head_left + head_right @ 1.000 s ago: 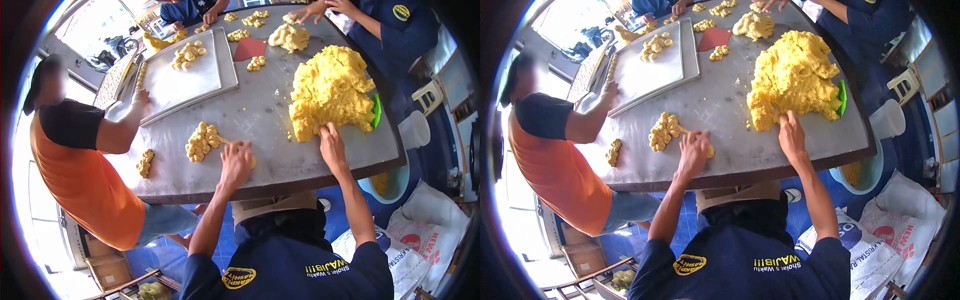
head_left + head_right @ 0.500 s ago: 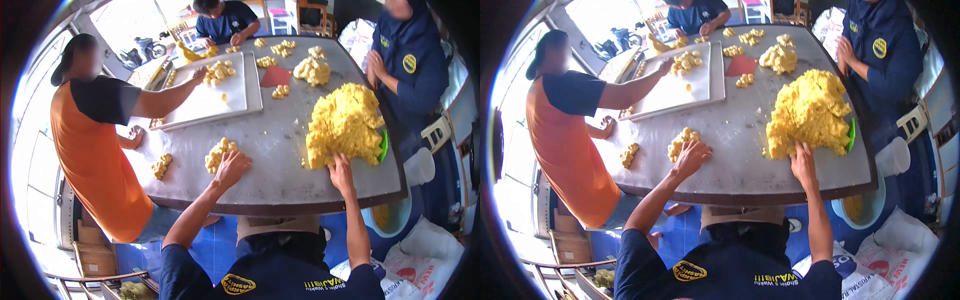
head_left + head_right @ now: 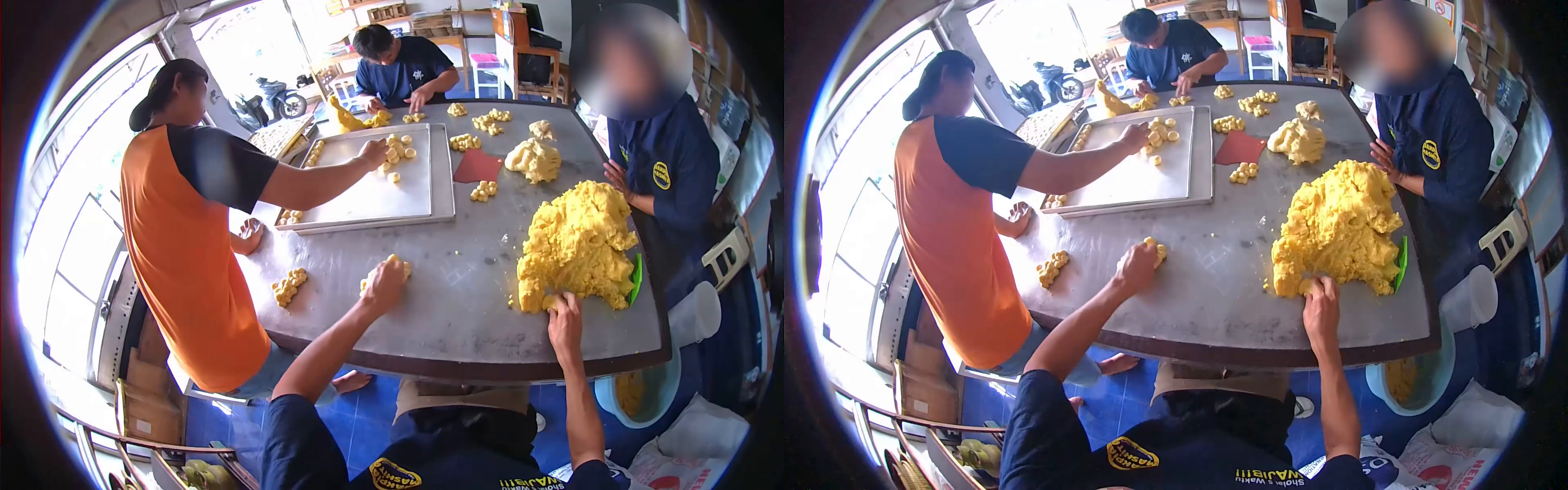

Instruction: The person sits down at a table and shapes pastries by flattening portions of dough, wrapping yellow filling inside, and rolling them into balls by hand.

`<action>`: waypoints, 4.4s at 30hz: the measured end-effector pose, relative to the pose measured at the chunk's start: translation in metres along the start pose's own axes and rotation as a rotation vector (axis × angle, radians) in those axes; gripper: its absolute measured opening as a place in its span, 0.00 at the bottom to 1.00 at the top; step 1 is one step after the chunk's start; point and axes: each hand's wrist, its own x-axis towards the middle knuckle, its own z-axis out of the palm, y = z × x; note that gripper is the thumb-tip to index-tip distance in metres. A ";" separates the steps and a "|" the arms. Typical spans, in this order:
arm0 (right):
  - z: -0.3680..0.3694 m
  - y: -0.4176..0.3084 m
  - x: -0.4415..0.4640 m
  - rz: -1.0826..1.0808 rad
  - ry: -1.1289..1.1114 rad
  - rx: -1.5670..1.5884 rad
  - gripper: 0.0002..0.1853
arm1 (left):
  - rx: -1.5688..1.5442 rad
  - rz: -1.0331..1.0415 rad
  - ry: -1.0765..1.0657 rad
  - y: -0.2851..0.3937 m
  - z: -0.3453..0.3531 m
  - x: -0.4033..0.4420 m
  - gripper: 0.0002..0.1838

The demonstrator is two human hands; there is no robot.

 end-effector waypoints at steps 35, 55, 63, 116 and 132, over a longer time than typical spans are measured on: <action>0.006 -0.005 -0.002 -0.115 0.161 0.037 0.14 | -0.438 0.035 0.276 0.019 0.082 0.030 0.11; 0.000 0.008 0.002 -0.070 0.066 0.109 0.11 | -0.750 -0.294 -0.692 0.008 -0.014 0.025 0.16; -0.008 0.015 0.013 -0.048 0.003 -0.068 0.17 | -0.152 -0.107 0.036 0.040 -0.022 -0.013 0.14; 0.013 -0.084 -0.039 -0.322 -0.242 0.154 0.21 | -1.055 -0.344 0.113 0.135 0.066 -0.097 0.11; 0.011 -0.125 -0.030 -0.229 -0.134 0.589 0.16 | -0.601 -0.034 -0.127 0.139 0.075 -0.071 0.14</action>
